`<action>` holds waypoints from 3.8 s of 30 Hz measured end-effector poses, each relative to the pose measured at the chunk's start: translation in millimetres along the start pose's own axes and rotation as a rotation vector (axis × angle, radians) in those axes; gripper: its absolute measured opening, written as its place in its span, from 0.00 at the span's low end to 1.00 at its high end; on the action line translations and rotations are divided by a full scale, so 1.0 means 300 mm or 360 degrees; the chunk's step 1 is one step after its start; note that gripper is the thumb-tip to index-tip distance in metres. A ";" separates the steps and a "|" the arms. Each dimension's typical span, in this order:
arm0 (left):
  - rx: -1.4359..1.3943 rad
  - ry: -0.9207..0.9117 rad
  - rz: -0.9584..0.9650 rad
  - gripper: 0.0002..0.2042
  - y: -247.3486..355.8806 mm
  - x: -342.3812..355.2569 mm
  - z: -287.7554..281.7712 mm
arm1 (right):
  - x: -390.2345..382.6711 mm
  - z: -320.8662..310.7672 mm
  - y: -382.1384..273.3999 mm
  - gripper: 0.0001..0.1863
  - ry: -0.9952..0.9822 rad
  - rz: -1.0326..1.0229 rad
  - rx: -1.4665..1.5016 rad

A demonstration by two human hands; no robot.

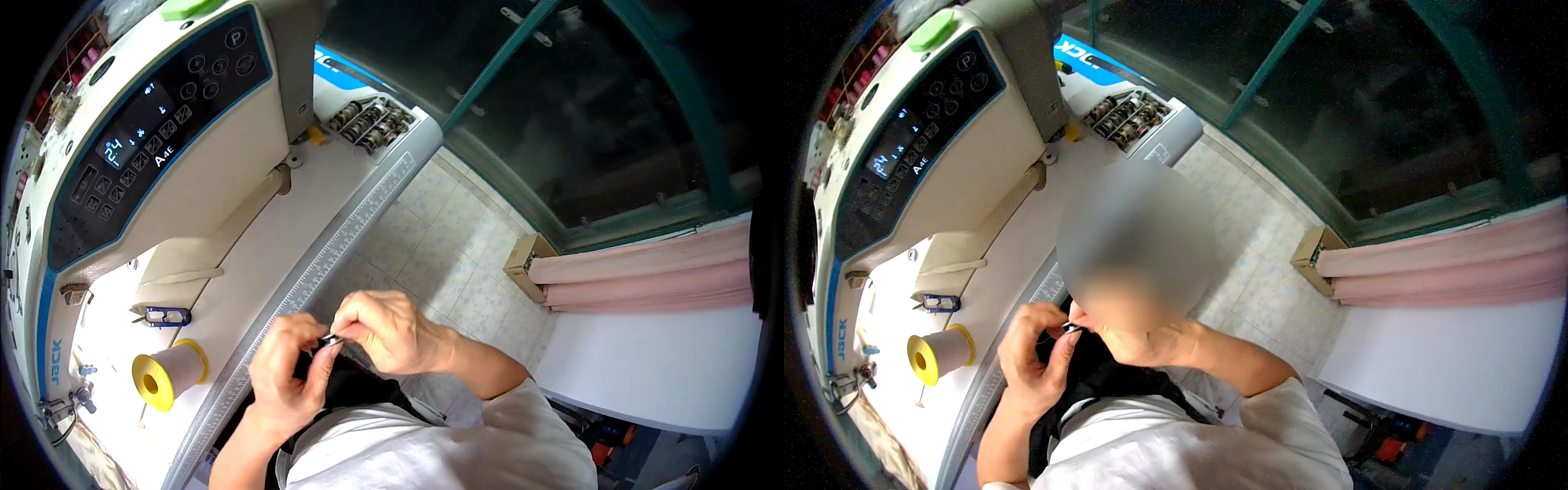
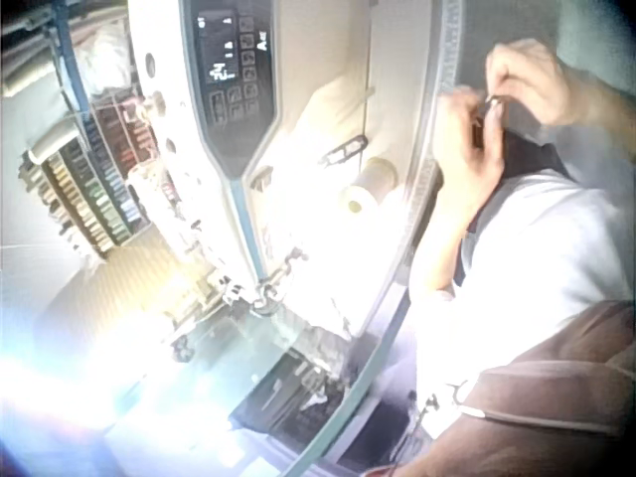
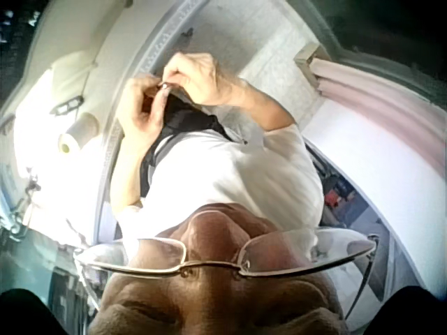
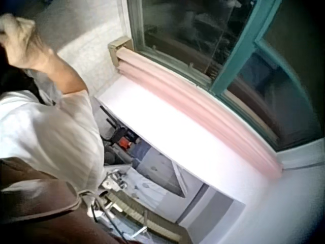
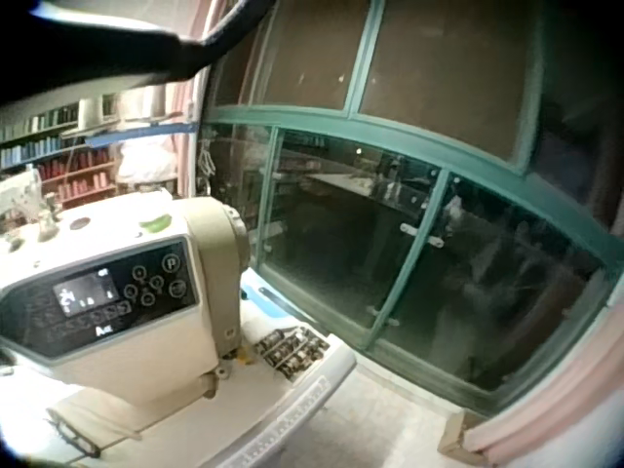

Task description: The person threads a sewing machine by hand, guiding a yellow thread through the tension assembly and needle area. They repeatedly pull the thread through guides and adjust the tension dial, ensuring the thread is properly seated in the machine's mechanism.

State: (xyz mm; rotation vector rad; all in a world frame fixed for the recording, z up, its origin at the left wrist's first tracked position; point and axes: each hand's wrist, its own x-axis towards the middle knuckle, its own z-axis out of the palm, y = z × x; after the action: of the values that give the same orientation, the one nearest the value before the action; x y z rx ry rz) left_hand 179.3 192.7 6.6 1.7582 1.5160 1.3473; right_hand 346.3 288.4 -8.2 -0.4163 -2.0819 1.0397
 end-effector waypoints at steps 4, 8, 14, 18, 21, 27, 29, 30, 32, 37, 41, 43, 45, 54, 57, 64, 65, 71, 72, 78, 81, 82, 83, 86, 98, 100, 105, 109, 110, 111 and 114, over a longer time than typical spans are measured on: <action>-0.0231 -0.0091 -0.0170 0.09 -0.005 -0.055 0.025 | -0.073 0.019 -0.028 0.05 -0.0009 0.0115 -0.0059; -0.0590 -0.0073 -0.0417 0.09 -0.013 -0.112 0.028 | -0.099 0.038 -0.038 0.06 0.0002 0.0169 -0.0004; -0.0698 -0.0091 -0.0506 0.10 0.001 -0.101 0.015 | -0.094 0.030 -0.041 0.05 -0.0061 0.0204 0.0022; -0.0276 -0.0191 -0.0352 0.13 -0.010 -0.091 0.001 | -0.116 -0.012 -0.038 0.04 -0.0295 0.0440 0.0356; -0.0033 -0.0281 -0.0287 0.15 0.012 -0.080 -0.003 | -0.155 -0.049 0.006 0.05 -0.0118 0.0676 0.0966; 0.0146 -0.0194 -0.0429 0.14 0.005 -0.112 -0.058 | -0.481 -0.410 0.378 0.05 0.1284 0.1544 0.2300; 0.0196 -0.0163 -0.0435 0.14 0.011 -0.124 -0.072 | -0.790 -0.669 0.562 0.08 0.1710 0.1358 0.2229; 0.0243 -0.0140 -0.0426 0.14 0.015 -0.130 -0.078 | -0.931 -0.786 0.604 0.08 0.2170 0.1364 0.1910; 0.0295 -0.0133 -0.0394 0.15 0.019 -0.127 -0.095 | -1.317 -1.028 0.645 0.08 0.2985 0.1248 0.1293; 0.0360 -0.0071 -0.0324 0.14 0.029 -0.149 -0.125 | -1.627 -1.199 0.527 0.07 0.2448 0.2056 -0.0179; 0.0342 -0.0030 -0.0128 0.15 0.040 -0.145 -0.104 | -1.363 -0.898 0.631 0.13 -0.0190 0.2328 -0.1436; 0.0512 0.0038 0.0138 0.14 0.080 -0.105 -0.148 | -0.805 -0.581 0.489 0.15 0.0203 0.2185 -0.0977; 0.0618 0.0153 0.0259 0.16 0.155 -0.082 -0.231 | -0.460 -0.383 0.313 0.15 0.0285 0.1941 -0.0706; 0.1659 0.0776 0.0710 0.10 0.317 0.095 -0.756 | 0.045 -0.049 0.022 0.05 0.0175 0.0097 -0.0687; 0.1644 0.0662 0.0609 0.05 0.260 0.182 -0.824 | 0.101 0.044 -0.036 0.05 0.0020 -0.0174 -0.0598; 0.1762 0.0524 0.0629 0.07 0.236 0.227 -0.816 | 0.009 0.105 -0.059 0.05 0.0028 -0.0091 -0.0464; 0.1802 0.0510 0.0641 0.07 0.239 0.222 -0.821 | -0.012 0.105 -0.049 0.05 0.0050 -0.0060 -0.0439; 0.1879 0.0472 0.0658 0.07 0.230 0.213 -0.832 | -0.091 0.124 -0.034 0.05 0.0145 0.0095 -0.0334; 0.1899 0.0460 0.0661 0.07 0.228 0.212 -0.833 | -0.098 0.130 -0.041 0.05 0.0154 0.0096 -0.0329; 0.1981 0.0396 0.0786 0.07 0.204 0.220 -0.843 | -0.136 0.162 -0.090 0.05 0.0120 0.0070 -0.0332; 0.2143 0.0357 0.0983 0.09 0.152 0.230 -0.855 | -0.150 0.176 -0.130 0.04 0.0074 0.0182 -0.0333; 0.2142 0.0343 0.0999 0.09 0.126 0.222 -0.863 | -0.149 0.191 -0.135 0.05 0.0051 0.0141 -0.0338; 0.2190 0.0298 0.1024 0.09 0.120 0.218 -0.884 | -0.148 0.209 -0.144 0.05 0.0033 0.0109 -0.0336; 0.2332 0.0312 0.0736 0.10 0.181 0.167 -0.815 | -0.150 0.266 -0.191 0.05 0.0003 0.0106 -0.0263; 0.1669 0.0668 0.1154 0.17 0.177 -0.257 -0.712 | -0.086 0.431 -0.226 0.07 0.0413 0.0436 -0.0347; 0.1541 0.0560 0.0799 0.17 0.126 -0.441 -0.676 | -0.119 0.393 -0.142 0.08 0.0413 0.0601 -0.0361; 0.1091 0.0542 0.0403 0.14 0.003 -0.691 -0.564 | -0.221 0.391 0.073 0.15 -0.0063 0.1224 0.0257; 0.0939 0.0473 0.0416 0.15 0.005 -0.715 -0.483 | -0.267 0.504 0.172 0.19 0.0076 0.1242 0.0755; 0.0903 0.0456 0.0422 0.14 0.008 -0.713 -0.468 | -0.279 0.531 0.185 0.19 0.0111 0.1273 0.0727; 0.0867 0.0436 0.0425 0.14 0.006 -0.704 -0.454 | -0.289 0.565 0.181 0.19 0.0146 0.1305 0.0702; 0.0596 0.0319 0.0301 0.13 0.037 -0.661 -0.405 | -0.299 0.610 0.195 0.13 0.0171 0.1316 0.0685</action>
State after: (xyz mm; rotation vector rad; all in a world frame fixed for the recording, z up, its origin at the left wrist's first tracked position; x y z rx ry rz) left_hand 95.0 -24.0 -7.6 2.0897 1.8476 1.4374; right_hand 265.6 174.2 -167.5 -1.1220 -1.5179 1.8349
